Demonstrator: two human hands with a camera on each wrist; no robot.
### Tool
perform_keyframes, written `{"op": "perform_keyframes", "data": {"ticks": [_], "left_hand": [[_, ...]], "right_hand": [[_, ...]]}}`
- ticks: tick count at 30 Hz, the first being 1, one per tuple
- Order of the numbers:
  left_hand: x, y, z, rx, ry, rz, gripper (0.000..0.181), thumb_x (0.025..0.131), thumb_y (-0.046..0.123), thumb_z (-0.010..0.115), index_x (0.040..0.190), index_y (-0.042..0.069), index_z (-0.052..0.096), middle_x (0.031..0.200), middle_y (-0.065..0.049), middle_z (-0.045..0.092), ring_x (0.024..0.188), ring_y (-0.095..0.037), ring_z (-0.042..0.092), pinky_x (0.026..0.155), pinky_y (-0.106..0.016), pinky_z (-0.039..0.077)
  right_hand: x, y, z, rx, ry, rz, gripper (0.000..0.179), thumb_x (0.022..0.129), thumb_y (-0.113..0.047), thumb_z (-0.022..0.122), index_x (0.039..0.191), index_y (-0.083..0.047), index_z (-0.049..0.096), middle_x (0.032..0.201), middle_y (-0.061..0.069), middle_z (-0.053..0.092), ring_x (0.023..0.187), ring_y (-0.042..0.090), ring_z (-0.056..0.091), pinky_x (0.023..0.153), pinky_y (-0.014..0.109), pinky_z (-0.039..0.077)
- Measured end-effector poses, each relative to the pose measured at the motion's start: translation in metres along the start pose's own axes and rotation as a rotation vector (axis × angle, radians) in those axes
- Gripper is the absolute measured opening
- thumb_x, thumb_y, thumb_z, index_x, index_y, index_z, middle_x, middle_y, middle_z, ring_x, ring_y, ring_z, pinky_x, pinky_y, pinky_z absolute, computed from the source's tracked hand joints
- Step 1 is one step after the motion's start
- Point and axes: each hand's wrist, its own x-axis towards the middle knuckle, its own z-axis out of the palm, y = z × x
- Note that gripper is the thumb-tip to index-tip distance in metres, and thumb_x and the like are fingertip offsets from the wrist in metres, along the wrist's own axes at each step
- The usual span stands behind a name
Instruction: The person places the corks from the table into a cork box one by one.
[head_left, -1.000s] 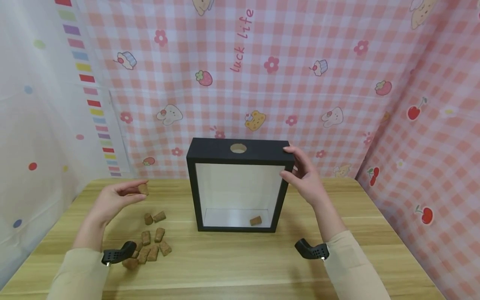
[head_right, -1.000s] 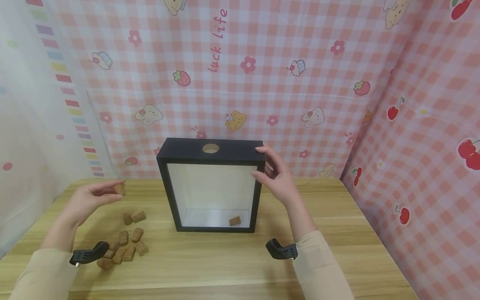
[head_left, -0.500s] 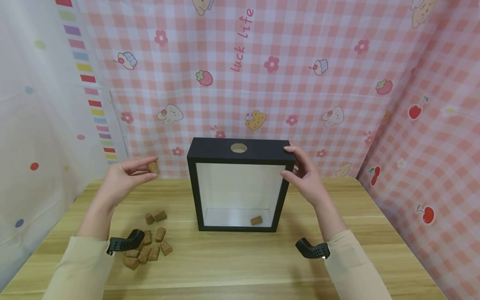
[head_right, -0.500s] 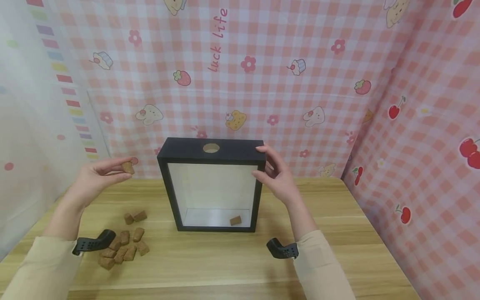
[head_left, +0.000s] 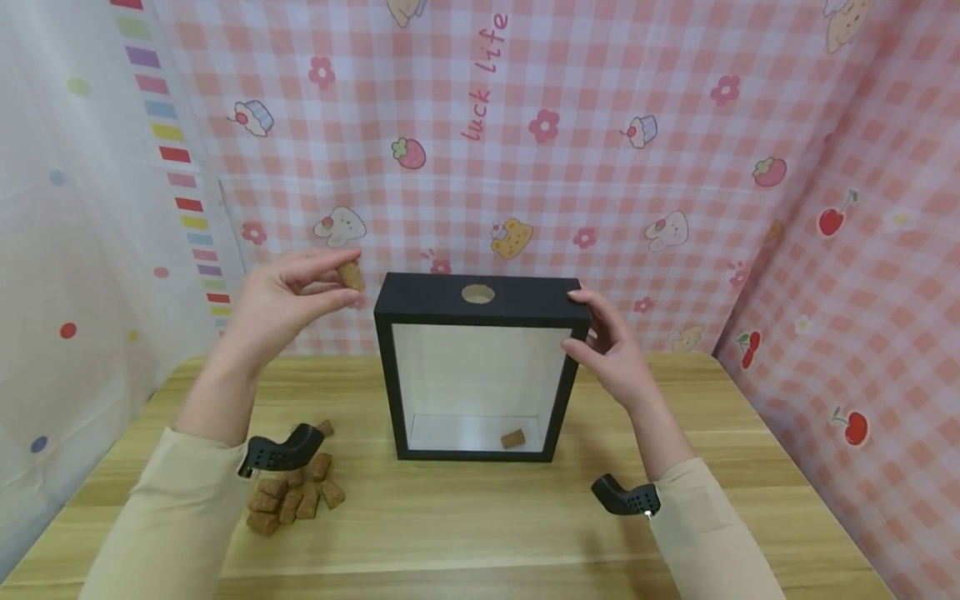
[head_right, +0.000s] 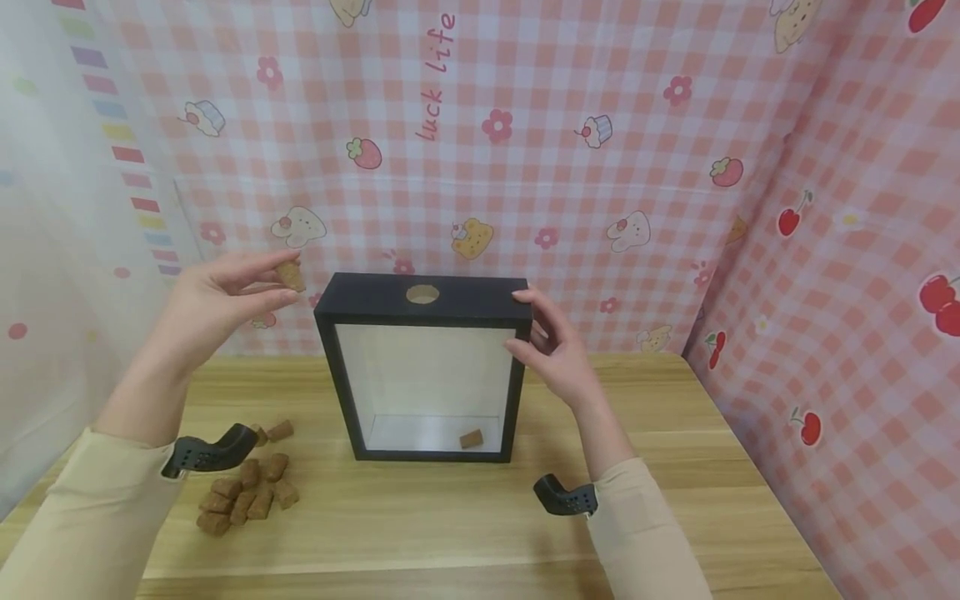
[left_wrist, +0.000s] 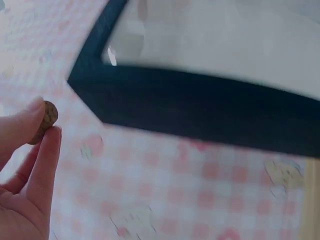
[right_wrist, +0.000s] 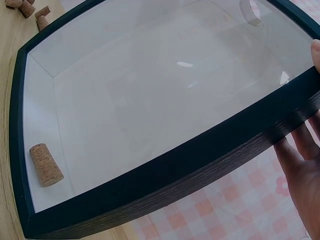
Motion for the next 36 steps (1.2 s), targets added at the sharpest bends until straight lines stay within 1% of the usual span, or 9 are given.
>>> {"op": "perform_keyframes", "data": {"ticks": [5,9,13,18,23,26,30,33,36], "left_hand": [[0.007,0.021,0.017,-0.020,-0.028,0.058,0.043,0.089,0.007,0.075,0.131,0.012,0.066,0.122,-0.004,0.061,0.102,-0.015,0.065,0.081,-0.025,0.056],[0.013,0.031,0.030,-0.006,-0.054,0.094,0.042,0.089,0.006,0.075,0.130,0.010,0.067,0.122,-0.006,0.061,0.103,-0.016,0.064,0.085,-0.024,0.055],[0.019,0.033,0.044,-0.013,-0.074,0.123,0.040,0.087,0.005,0.076,0.126,0.008,0.069,0.120,-0.007,0.061,0.101,-0.019,0.065,0.087,-0.026,0.054],[0.028,0.037,0.062,-0.005,-0.083,0.156,0.039,0.085,0.004,0.078,0.123,0.007,0.071,0.117,-0.007,0.063,0.100,-0.020,0.065,0.086,-0.027,0.055],[0.035,0.044,0.079,0.006,-0.098,0.201,0.039,0.083,-0.001,0.078,0.121,0.003,0.071,0.116,-0.010,0.065,0.098,-0.023,0.066,0.085,-0.026,0.055],[0.038,0.047,0.088,0.037,-0.110,0.215,0.039,0.083,-0.003,0.078,0.121,0.002,0.071,0.117,-0.011,0.064,0.097,-0.023,0.066,0.084,-0.024,0.055],[0.041,0.049,0.098,0.074,-0.119,0.220,0.038,0.083,-0.005,0.077,0.121,0.001,0.070,0.117,-0.011,0.063,0.096,-0.022,0.067,0.083,-0.022,0.055],[0.043,0.049,0.104,0.121,-0.123,0.236,0.038,0.083,-0.005,0.076,0.120,0.001,0.070,0.117,-0.012,0.064,0.096,-0.022,0.067,0.083,-0.022,0.055],[0.045,0.049,0.107,0.162,-0.134,0.225,0.039,0.083,-0.006,0.076,0.121,0.002,0.070,0.118,-0.012,0.063,0.098,-0.022,0.066,0.084,-0.023,0.055]], "right_hand": [[0.001,0.000,0.000,0.004,0.003,-0.008,0.059,0.088,0.015,0.062,0.140,-0.013,0.053,0.154,0.011,0.037,0.120,0.020,0.048,0.093,0.024,0.048],[0.002,0.001,0.000,0.006,0.002,-0.014,0.060,0.088,0.015,0.062,0.140,-0.013,0.053,0.155,0.010,0.035,0.119,0.021,0.048,0.092,0.024,0.048],[0.001,0.001,0.000,0.008,-0.001,-0.009,0.060,0.088,0.016,0.062,0.139,-0.014,0.053,0.156,0.009,0.034,0.121,0.021,0.048,0.093,0.024,0.048],[0.001,0.002,0.000,0.008,0.005,-0.008,0.059,0.089,0.015,0.062,0.139,-0.015,0.053,0.154,0.010,0.037,0.120,0.021,0.048,0.093,0.024,0.048],[0.001,0.002,-0.001,0.001,0.001,-0.009,0.057,0.090,0.010,0.064,0.140,-0.016,0.053,0.155,0.012,0.035,0.121,0.020,0.048,0.093,0.024,0.047],[0.001,0.002,-0.001,-0.002,-0.004,-0.008,0.056,0.091,0.009,0.064,0.140,-0.015,0.053,0.156,0.012,0.034,0.121,0.020,0.048,0.094,0.024,0.047],[0.002,0.001,-0.001,-0.004,-0.002,-0.001,0.057,0.090,0.012,0.062,0.140,-0.014,0.052,0.156,0.009,0.035,0.121,0.020,0.048,0.094,0.024,0.047],[0.001,0.000,-0.001,-0.002,0.001,0.003,0.059,0.089,0.014,0.062,0.140,-0.013,0.051,0.156,0.007,0.035,0.121,0.021,0.048,0.094,0.025,0.047],[0.001,0.000,-0.001,-0.001,0.000,0.003,0.059,0.089,0.014,0.062,0.140,-0.013,0.052,0.157,0.007,0.033,0.122,0.021,0.048,0.095,0.025,0.047]]}}
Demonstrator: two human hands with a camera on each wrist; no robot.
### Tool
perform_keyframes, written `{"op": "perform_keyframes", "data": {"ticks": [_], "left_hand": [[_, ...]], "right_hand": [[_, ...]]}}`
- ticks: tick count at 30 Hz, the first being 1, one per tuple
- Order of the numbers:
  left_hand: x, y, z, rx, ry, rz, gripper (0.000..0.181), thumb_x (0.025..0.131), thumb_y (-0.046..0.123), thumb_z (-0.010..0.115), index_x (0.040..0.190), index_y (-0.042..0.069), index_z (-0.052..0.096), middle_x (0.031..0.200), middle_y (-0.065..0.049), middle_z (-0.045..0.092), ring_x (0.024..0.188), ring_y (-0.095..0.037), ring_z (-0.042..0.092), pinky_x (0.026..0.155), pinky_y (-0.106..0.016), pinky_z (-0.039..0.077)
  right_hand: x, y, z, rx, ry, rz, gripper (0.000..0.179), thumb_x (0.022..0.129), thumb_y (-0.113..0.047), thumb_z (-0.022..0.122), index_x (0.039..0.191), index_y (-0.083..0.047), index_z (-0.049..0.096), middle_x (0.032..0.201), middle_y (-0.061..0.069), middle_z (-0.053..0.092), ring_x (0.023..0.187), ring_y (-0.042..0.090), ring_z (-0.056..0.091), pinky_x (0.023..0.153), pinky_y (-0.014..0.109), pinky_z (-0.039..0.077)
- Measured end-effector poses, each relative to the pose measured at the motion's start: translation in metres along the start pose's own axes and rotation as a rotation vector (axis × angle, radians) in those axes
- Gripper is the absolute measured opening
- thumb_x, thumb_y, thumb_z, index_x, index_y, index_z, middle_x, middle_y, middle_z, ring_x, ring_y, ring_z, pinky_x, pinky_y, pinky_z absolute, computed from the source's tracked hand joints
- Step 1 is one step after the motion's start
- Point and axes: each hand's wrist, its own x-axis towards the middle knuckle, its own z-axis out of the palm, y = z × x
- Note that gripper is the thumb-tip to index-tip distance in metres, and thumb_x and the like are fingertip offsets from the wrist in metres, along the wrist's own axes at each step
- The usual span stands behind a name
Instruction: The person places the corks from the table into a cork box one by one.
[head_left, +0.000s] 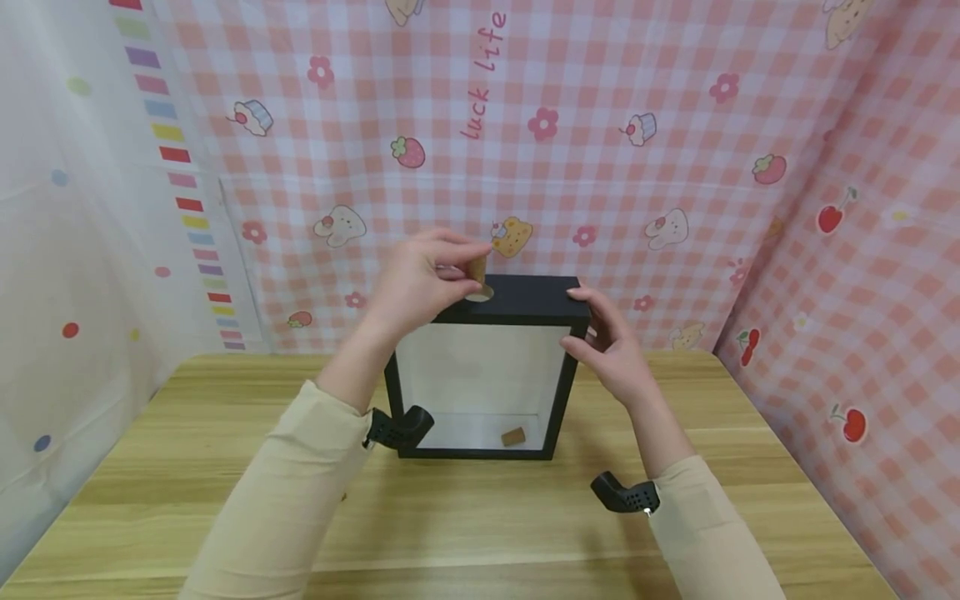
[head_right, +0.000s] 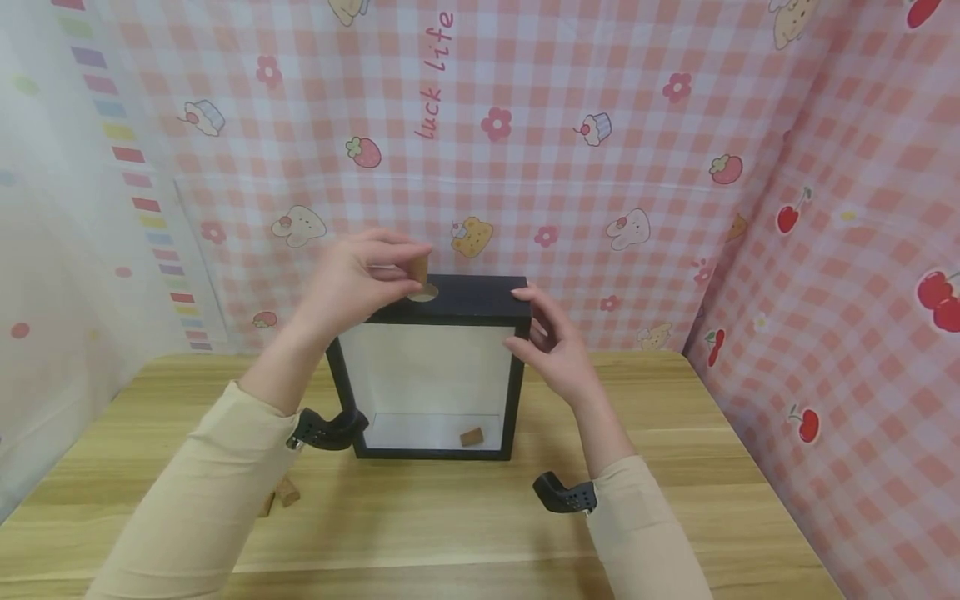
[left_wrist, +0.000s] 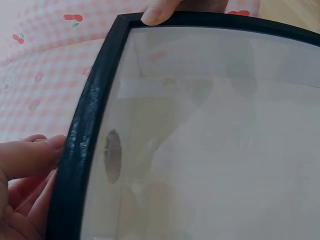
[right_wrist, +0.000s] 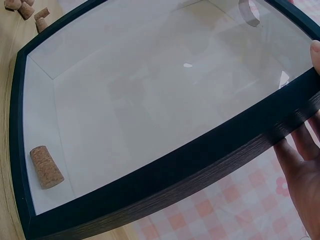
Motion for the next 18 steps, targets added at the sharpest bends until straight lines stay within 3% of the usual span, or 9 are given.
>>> {"op": "perform_keyframes", "data": {"ticks": [9,18], "left_hand": [[0.0023,-0.0030,0.0042,0.049,-0.059,-0.102,0.042,0.085,-0.003,0.076,0.124,0.009,0.070,0.121,-0.008,0.062,0.102,-0.020,0.064,0.083,-0.024,0.055],[0.0031,-0.0044,0.0038,0.121,-0.080,-0.083,0.042,0.085,-0.003,0.076,0.124,0.010,0.070,0.121,-0.011,0.064,0.102,-0.022,0.065,0.084,-0.023,0.055]], "right_hand": [[-0.0006,0.0011,-0.0006,-0.003,0.000,-0.004,0.059,0.089,0.014,0.062,0.141,-0.012,0.051,0.157,0.006,0.034,0.123,0.021,0.048,0.095,0.025,0.047],[-0.0007,0.0016,-0.0007,0.003,-0.001,-0.010,0.059,0.089,0.015,0.062,0.141,-0.011,0.051,0.157,0.007,0.034,0.123,0.021,0.048,0.094,0.025,0.047]]}}
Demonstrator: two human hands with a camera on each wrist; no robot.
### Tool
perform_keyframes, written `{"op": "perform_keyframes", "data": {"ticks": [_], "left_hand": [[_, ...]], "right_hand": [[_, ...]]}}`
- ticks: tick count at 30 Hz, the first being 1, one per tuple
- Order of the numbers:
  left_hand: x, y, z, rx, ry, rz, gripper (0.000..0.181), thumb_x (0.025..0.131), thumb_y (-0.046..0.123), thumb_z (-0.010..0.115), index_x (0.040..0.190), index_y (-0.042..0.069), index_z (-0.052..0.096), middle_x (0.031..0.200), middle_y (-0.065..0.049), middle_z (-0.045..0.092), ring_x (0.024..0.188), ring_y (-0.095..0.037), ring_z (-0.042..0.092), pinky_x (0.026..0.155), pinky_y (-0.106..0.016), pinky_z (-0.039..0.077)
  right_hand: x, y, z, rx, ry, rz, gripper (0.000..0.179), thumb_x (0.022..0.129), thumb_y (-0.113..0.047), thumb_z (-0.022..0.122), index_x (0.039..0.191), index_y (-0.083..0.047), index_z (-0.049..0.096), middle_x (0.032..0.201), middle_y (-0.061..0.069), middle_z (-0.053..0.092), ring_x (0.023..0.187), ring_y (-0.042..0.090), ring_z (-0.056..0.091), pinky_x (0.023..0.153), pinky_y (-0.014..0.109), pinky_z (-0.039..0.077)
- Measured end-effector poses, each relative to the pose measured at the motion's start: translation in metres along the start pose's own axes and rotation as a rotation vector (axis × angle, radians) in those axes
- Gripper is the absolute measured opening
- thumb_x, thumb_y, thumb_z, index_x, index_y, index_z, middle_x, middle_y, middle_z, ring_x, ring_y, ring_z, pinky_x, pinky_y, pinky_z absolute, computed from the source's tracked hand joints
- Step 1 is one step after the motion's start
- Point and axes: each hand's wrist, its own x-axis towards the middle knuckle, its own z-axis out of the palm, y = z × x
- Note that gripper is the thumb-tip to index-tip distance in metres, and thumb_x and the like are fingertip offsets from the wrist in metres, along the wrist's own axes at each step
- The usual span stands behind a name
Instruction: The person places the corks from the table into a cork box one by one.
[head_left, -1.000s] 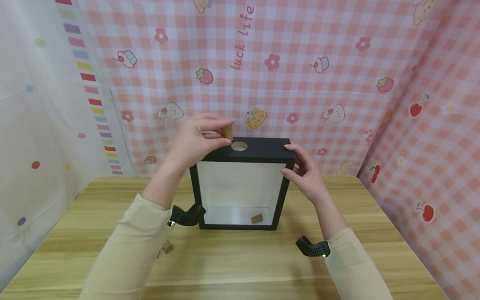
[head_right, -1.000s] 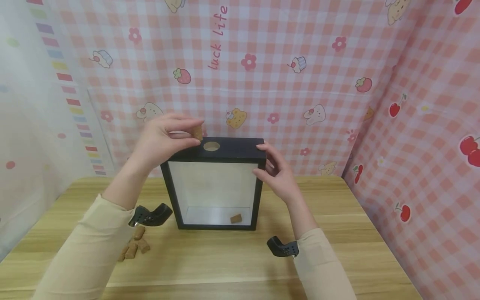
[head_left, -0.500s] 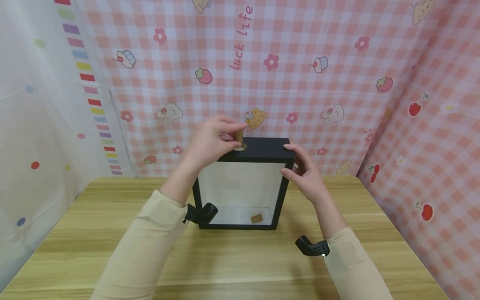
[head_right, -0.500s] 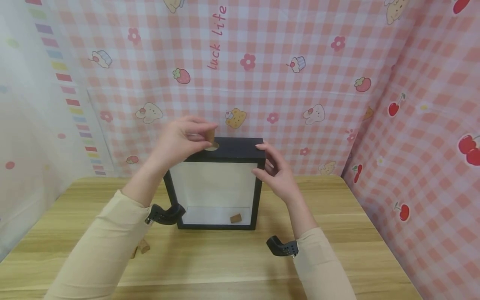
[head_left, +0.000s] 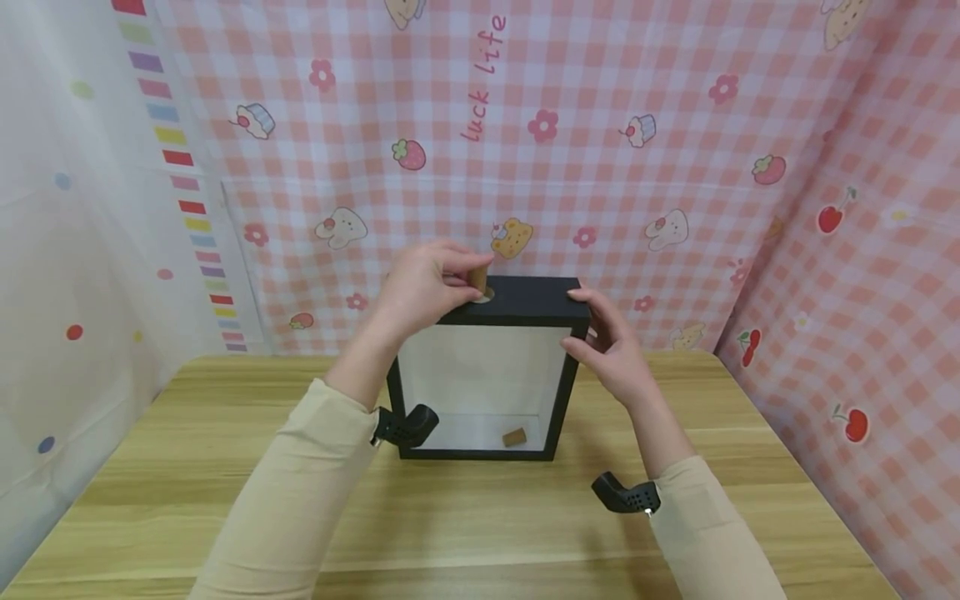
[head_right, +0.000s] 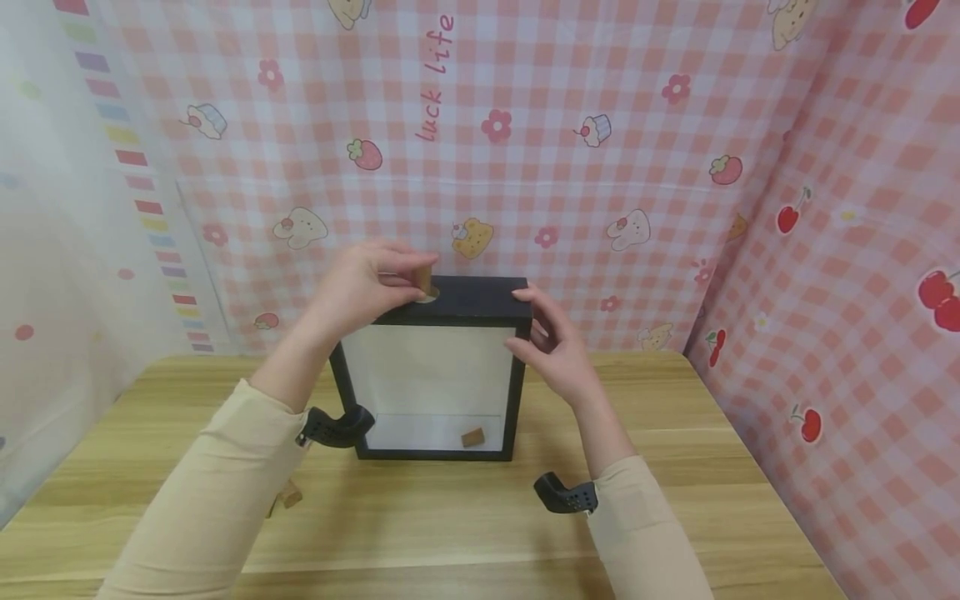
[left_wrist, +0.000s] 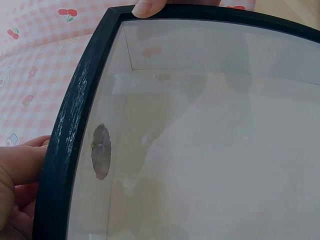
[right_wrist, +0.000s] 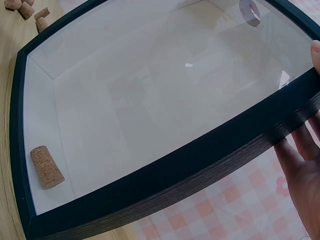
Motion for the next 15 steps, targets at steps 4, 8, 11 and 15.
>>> {"op": "perform_keyframes", "data": {"ticks": [4,8,11,15], "left_hand": [[-0.0005,0.0006,-0.0003,0.006,-0.001,-0.006,0.037,0.085,-0.001,0.076,0.121,0.009,0.072,0.119,-0.010,0.065,0.100,-0.021,0.067,0.082,-0.024,0.056],[-0.0009,-0.0005,-0.0009,0.003,-0.002,-0.012,0.034,0.086,-0.001,0.075,0.118,0.008,0.073,0.118,-0.010,0.066,0.099,-0.020,0.068,0.080,-0.025,0.057],[-0.0018,-0.0010,-0.0019,-0.013,-0.007,-0.011,0.035,0.086,-0.002,0.074,0.120,0.007,0.073,0.118,-0.010,0.066,0.099,-0.020,0.067,0.080,-0.026,0.056],[-0.0047,-0.0018,-0.0040,-0.059,-0.001,-0.006,0.034,0.087,-0.001,0.074,0.120,0.007,0.072,0.118,-0.011,0.066,0.099,-0.020,0.067,0.081,-0.025,0.056]], "right_hand": [[-0.0003,-0.0002,0.0000,-0.002,0.000,0.010,0.057,0.090,0.013,0.062,0.141,-0.011,0.050,0.158,0.007,0.031,0.127,0.020,0.046,0.096,0.024,0.046],[-0.0005,-0.0005,0.0001,-0.001,-0.007,0.012,0.055,0.092,0.007,0.064,0.141,-0.014,0.051,0.160,0.008,0.028,0.128,0.020,0.045,0.096,0.024,0.046],[-0.0006,-0.0003,0.0000,0.002,-0.013,0.010,0.054,0.092,0.004,0.066,0.141,-0.018,0.052,0.160,0.010,0.028,0.127,0.020,0.046,0.096,0.024,0.046],[-0.0007,-0.0004,-0.0001,-0.001,-0.014,0.010,0.054,0.093,0.003,0.065,0.141,-0.017,0.052,0.159,0.011,0.030,0.125,0.018,0.047,0.095,0.024,0.046]]}}
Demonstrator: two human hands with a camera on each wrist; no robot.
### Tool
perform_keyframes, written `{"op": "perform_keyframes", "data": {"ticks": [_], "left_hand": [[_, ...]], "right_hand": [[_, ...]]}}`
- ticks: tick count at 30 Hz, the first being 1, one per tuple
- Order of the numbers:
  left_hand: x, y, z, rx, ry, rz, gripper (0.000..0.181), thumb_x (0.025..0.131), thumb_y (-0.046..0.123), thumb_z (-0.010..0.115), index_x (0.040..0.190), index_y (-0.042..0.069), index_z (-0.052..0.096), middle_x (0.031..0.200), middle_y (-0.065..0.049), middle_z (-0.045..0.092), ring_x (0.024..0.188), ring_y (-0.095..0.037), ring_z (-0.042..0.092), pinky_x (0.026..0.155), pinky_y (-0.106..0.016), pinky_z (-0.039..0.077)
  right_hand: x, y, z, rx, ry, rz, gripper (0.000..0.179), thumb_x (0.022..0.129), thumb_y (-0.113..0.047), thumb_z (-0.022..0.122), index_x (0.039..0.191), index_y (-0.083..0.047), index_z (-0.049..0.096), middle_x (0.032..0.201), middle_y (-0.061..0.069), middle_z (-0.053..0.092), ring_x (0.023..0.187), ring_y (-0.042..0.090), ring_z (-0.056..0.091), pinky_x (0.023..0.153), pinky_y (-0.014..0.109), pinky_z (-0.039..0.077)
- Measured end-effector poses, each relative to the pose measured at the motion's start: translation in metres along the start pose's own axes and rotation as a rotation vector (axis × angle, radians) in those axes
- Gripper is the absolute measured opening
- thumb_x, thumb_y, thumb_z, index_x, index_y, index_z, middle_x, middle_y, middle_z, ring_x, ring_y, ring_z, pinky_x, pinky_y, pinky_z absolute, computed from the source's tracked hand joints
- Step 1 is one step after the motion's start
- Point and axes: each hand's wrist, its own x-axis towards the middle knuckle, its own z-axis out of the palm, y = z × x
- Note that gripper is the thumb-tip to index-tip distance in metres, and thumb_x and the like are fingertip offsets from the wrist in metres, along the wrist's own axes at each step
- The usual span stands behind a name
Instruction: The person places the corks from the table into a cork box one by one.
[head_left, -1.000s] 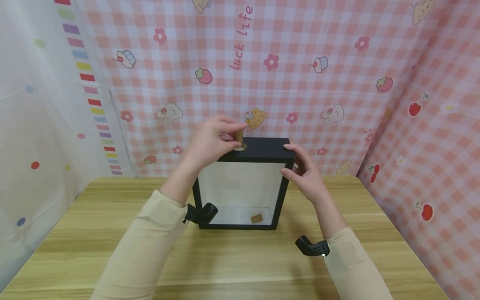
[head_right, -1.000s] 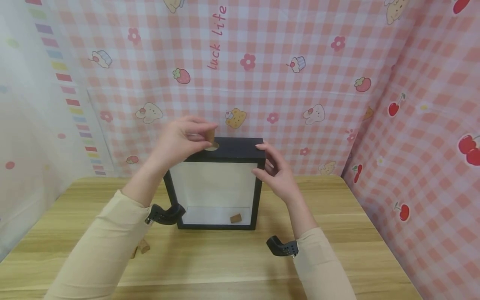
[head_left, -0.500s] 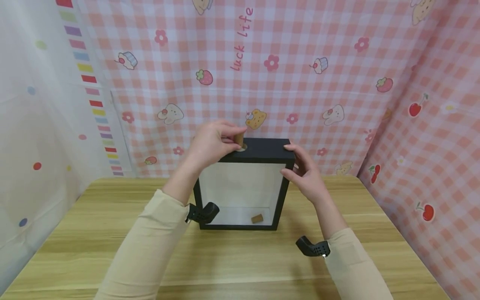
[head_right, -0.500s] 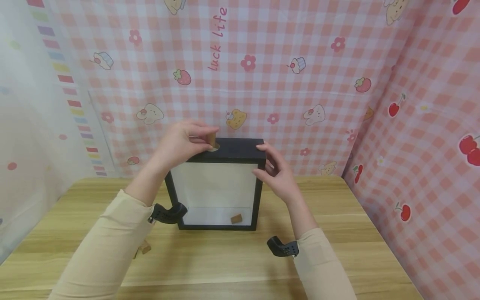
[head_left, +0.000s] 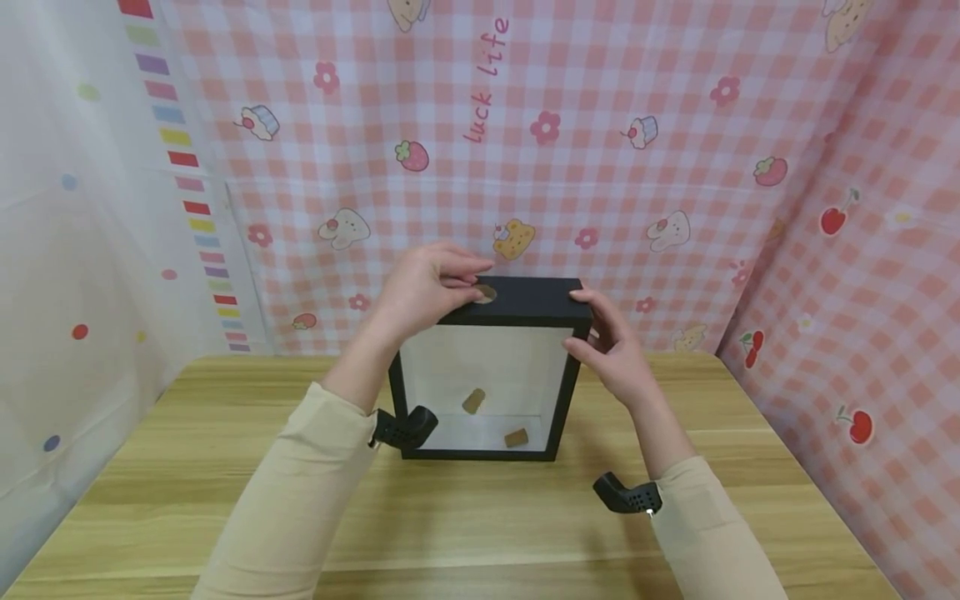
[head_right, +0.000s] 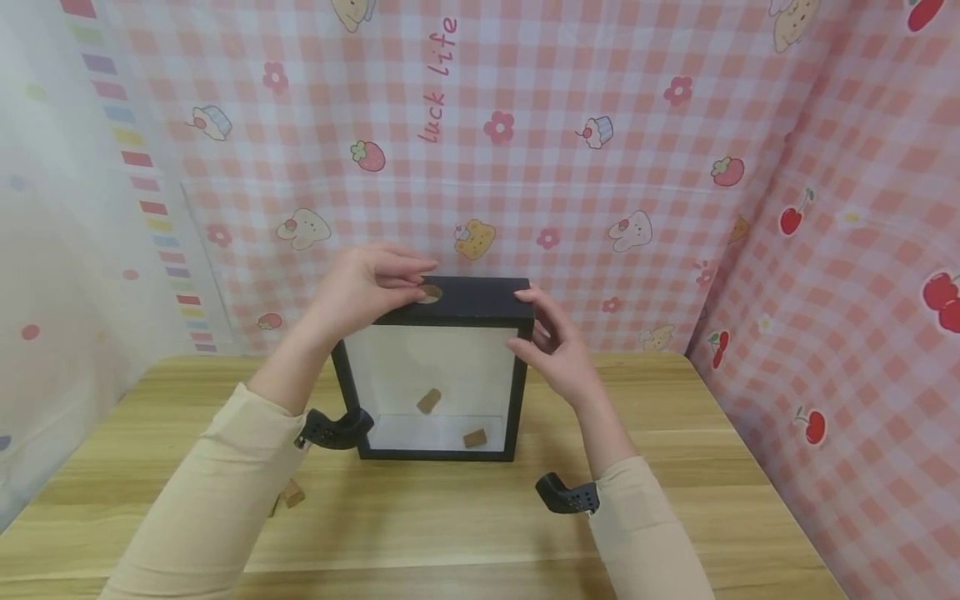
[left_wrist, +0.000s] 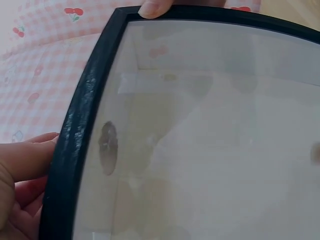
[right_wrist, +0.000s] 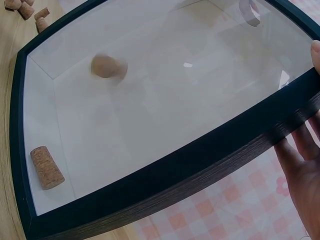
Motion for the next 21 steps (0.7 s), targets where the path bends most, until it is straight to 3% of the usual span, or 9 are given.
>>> {"op": "perform_keyframes", "data": {"ticks": [12,21], "left_hand": [[-0.022,-0.004,-0.021,-0.099,0.024,-0.022,0.035,0.087,0.005,0.076,0.121,0.004,0.071,0.122,-0.010,0.066,0.099,-0.020,0.067,0.082,-0.030,0.057],[-0.062,-0.023,-0.044,-0.129,0.112,-0.030,0.033,0.089,0.015,0.077,0.121,0.007,0.072,0.118,-0.005,0.070,0.106,-0.014,0.065,0.090,-0.030,0.052]], "right_hand": [[0.000,-0.001,0.000,0.002,0.008,-0.002,0.058,0.091,0.013,0.061,0.141,-0.014,0.051,0.159,0.009,0.029,0.122,0.019,0.047,0.092,0.023,0.047],[0.000,0.000,0.000,-0.007,0.006,0.004,0.054,0.093,0.006,0.064,0.141,-0.015,0.051,0.159,0.010,0.029,0.123,0.018,0.047,0.093,0.023,0.047]]}}
